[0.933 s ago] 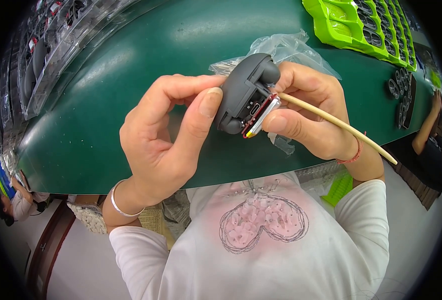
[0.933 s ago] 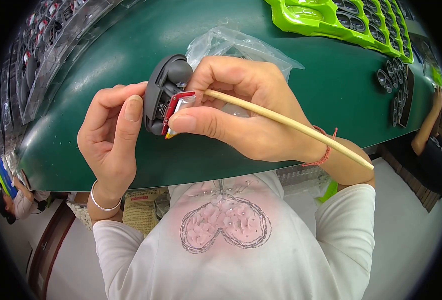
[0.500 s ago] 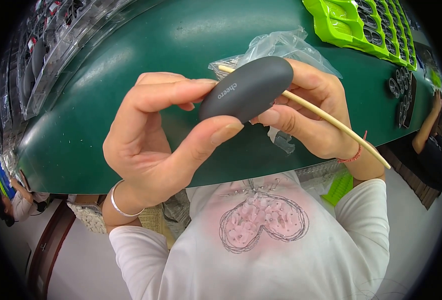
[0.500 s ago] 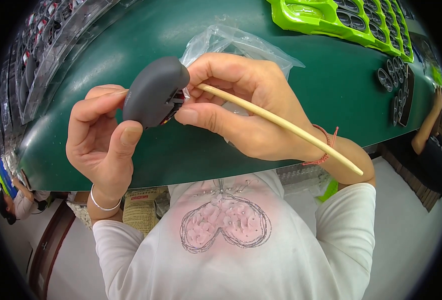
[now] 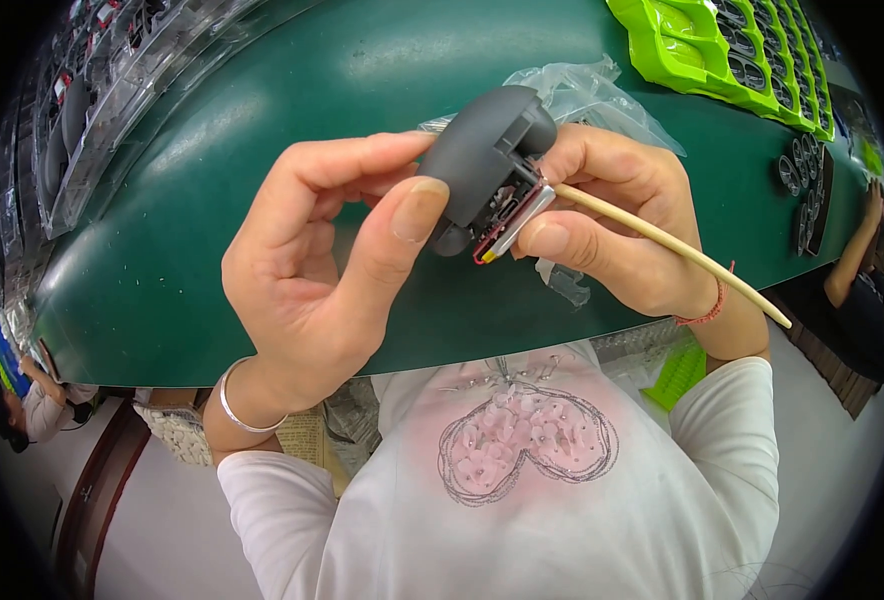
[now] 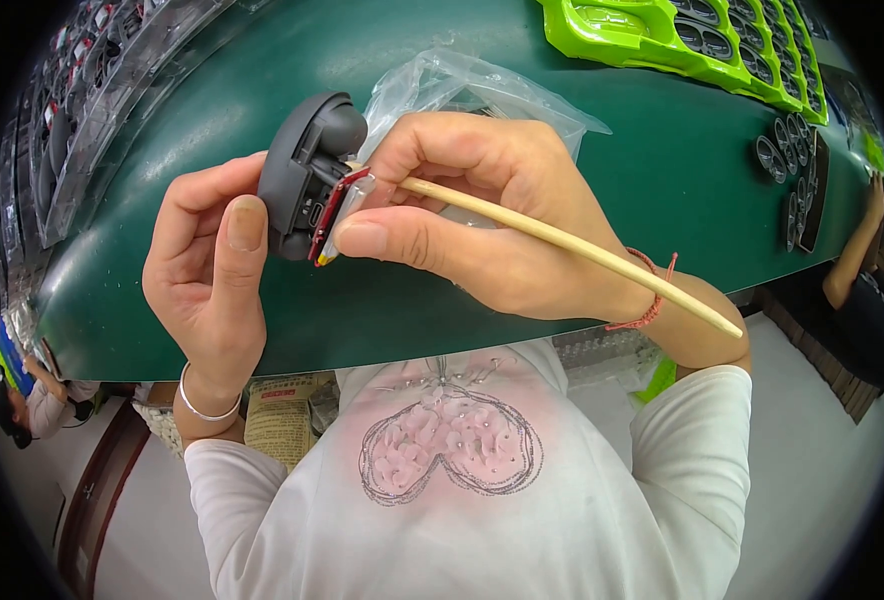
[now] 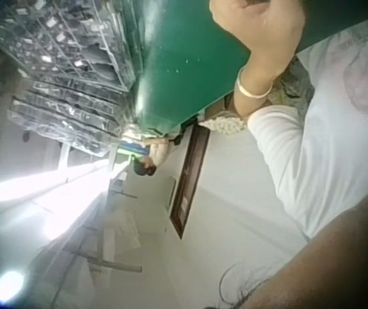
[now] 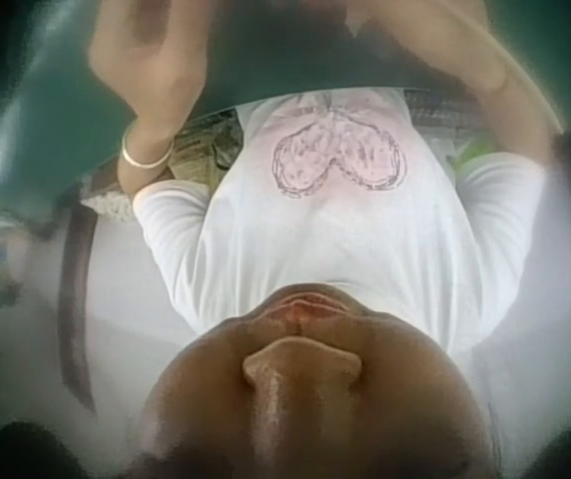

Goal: The person assembles a small electronic device by inserting a circuit board, a battery module, and metal pins into a plastic housing, using a wooden applicator tool to position the components.

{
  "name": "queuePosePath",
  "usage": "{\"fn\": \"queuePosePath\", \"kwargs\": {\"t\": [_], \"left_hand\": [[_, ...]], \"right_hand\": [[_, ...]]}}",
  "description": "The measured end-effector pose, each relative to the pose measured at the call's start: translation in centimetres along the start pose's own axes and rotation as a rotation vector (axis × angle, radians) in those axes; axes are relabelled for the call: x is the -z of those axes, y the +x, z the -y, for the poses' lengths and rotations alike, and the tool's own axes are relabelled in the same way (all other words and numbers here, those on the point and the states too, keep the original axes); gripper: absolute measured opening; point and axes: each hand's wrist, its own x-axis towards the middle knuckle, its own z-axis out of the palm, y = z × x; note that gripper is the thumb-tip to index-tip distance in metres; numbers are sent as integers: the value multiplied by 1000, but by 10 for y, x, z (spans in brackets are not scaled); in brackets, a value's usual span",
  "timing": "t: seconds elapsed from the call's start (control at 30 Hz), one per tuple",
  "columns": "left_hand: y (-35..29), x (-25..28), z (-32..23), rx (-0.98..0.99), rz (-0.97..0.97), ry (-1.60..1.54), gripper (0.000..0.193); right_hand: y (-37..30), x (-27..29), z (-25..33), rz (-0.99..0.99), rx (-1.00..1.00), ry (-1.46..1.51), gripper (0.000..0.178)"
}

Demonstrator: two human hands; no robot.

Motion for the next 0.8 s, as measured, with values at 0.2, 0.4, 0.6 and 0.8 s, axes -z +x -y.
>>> {"fn": "queuePosePath", "kwargs": {"t": [0.2,0.4,0.6,0.8], "left_hand": [[3,4,-7,57,66,-95,32],[16,22,-20,78,107,-66,40],[46,80,-32,-234,-713,339,35],[70,122,-22,-160,-760,791,33]], "right_hand": [[1,-1,8,43,11,-42,18],[-6,3,2,-23,49,-84,11],[-4,2,3,14,77,0,14],[-3,-1,6,13,77,-40,12]]}}
